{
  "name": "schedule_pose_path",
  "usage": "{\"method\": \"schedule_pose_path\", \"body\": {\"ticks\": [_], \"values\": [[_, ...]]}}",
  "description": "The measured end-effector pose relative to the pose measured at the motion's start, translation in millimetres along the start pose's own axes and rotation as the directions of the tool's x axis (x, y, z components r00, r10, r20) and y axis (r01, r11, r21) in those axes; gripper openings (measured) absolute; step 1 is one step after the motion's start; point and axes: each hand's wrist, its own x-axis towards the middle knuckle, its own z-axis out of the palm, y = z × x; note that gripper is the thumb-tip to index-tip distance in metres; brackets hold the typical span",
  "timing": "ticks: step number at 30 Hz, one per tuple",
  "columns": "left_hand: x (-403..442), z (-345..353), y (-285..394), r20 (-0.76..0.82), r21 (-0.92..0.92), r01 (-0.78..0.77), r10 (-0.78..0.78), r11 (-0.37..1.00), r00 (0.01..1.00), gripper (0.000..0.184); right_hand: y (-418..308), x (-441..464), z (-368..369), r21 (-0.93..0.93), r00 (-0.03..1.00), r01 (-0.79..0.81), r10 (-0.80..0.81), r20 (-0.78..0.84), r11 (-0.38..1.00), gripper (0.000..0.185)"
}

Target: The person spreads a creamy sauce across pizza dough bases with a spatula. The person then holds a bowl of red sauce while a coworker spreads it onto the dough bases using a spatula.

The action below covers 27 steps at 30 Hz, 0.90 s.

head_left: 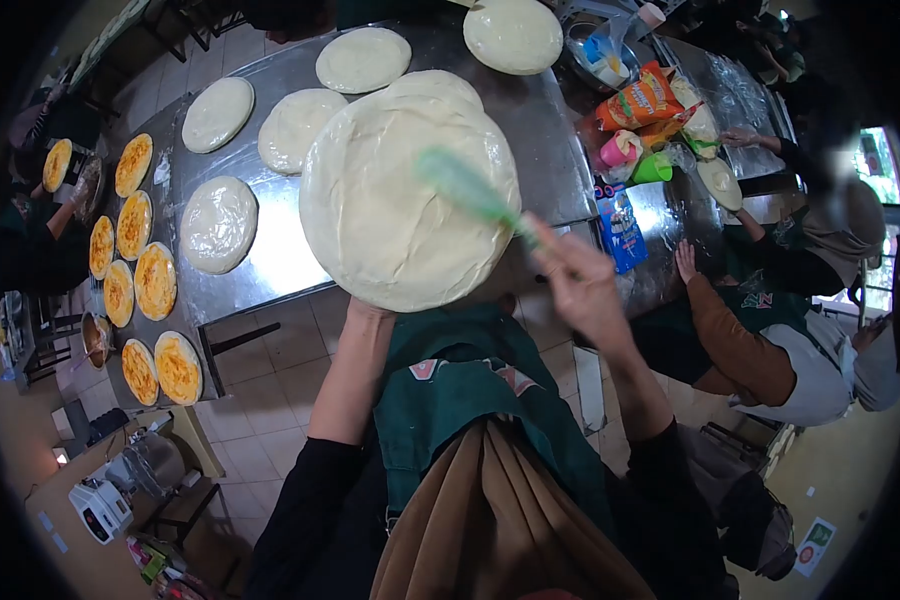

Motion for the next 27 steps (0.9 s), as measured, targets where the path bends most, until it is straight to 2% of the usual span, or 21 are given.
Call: {"method": "schedule_pose_path", "body": {"ticks": [2, 3, 4, 6, 7, 8, 10, 12, 13, 14, 16, 18, 19, 22, 24, 26, 27], "values": [[1, 1, -1, 0.007, -0.001, -0.003, 0.003, 1.0, 1.0, 0.057, -3, -23, 14, -0.076, 0.954, 0.28, -0.269, 0.129, 0.957, 0.04], [0, 1, 0, 0.008, 0.004, -0.003, 0.003, 1.0, 1.0, 0.057, -18, -37, 16, -0.043, 0.949, 0.223, -0.207, 0.239, 0.974, 0.047], [1, 0, 0, 0.007, 0.004, -0.006, 0.006, 1.0, 1.0, 0.057, -17, -46, 19, -0.007, 0.929, 0.269, -0.258, 0.266, 0.963, 0.048], [0, 0, 0, 0.006, 0.005, -0.009, 0.009, 1.0, 1.0, 0.057, -12, -41, 9, 0.053, 0.952, 0.181, -0.188, 0.24, 0.982, 0.043], [0, -1, 0, 0.004, 0.005, -0.008, 0.008, 1.0, 1.0, 0.057, 4, -32, 7, 0.181, 0.973, 0.188, -0.209, 0.103, 0.965, 0.037], [1, 0, 0, 0.009, 0.004, -0.009, 0.009, 1.0, 1.0, 0.057, 1, -21, -1, 0.123, 0.995, 0.095, -0.098, 0.015, 0.988, 0.035], [2, 0, -1, 0.013, 0.003, -0.002, 0.002, 1.0, 1.0, 0.058, 13, -13, -2, 0.027, 0.998, 0.025, -0.023, -0.053, 0.999, 0.039], [3, 1, -2, 0.018, 0.002, -0.002, 0.002, 1.0, 1.0, 0.058, 11, -31, 11, -0.018, 0.967, 0.242, -0.24, 0.081, 0.97, 0.045], [2, 1, -2, 0.019, 0.003, -0.006, 0.006, 1.0, 1.0, 0.058, -4, -46, 15, -0.032, 0.965, 0.214, -0.207, 0.161, 0.976, 0.048], [3, 1, -1, 0.018, 0.007, -0.006, 0.006, 1.0, 1.0, 0.058, -9, -54, 17, 0.002, 0.949, 0.257, -0.252, 0.19, 0.967, 0.048], [2, 0, 0, 0.014, 0.007, -0.007, 0.007, 1.0, 1.0, 0.058, 1, -53, 13, 0.0, 0.94, 0.32, -0.318, 0.122, 0.947, 0.046], [2, 0, -1, 0.014, 0.004, -0.006, 0.006, 1.0, 1.0, 0.058, 10, -37, -4, 0.044, 0.998, 0.062, -0.062, -0.006, 0.997, 0.046], [3, 0, -1, 0.016, 0.003, -0.006, 0.006, 1.0, 1.0, 0.058, 13, -28, -7, -0.011, 0.996, 0.015, -0.016, -0.084, 1.0, 0.045], [4, 2, -3, 0.024, 0.002, -0.004, 0.004, 1.0, 1.0, 0.059, 5, -52, 14, -0.073, 0.977, 0.2, -0.194, 0.082, 0.977, 0.045], [3, 2, -2, 0.024, 0.003, -0.006, 0.006, 1.0, 1.0, 0.059, -7, -63, 18, -0.007, 0.951, 0.282, -0.279, 0.132, 0.959, 0.043], [3, 2, -3, 0.023, 0.004, -0.008, 0.008, 1.0, 1.0, 0.059, 7, -50, 11, 0.083, 0.974, 0.219, -0.222, 0.039, 0.972, 0.039], [4, 2, -3, 0.024, 0.0, -0.008, 0.008, 1.0, 1.0, 0.059, 10, -42, 1, 0.052, 0.994, 0.107, -0.106, -0.008, 0.993, 0.036]]}}
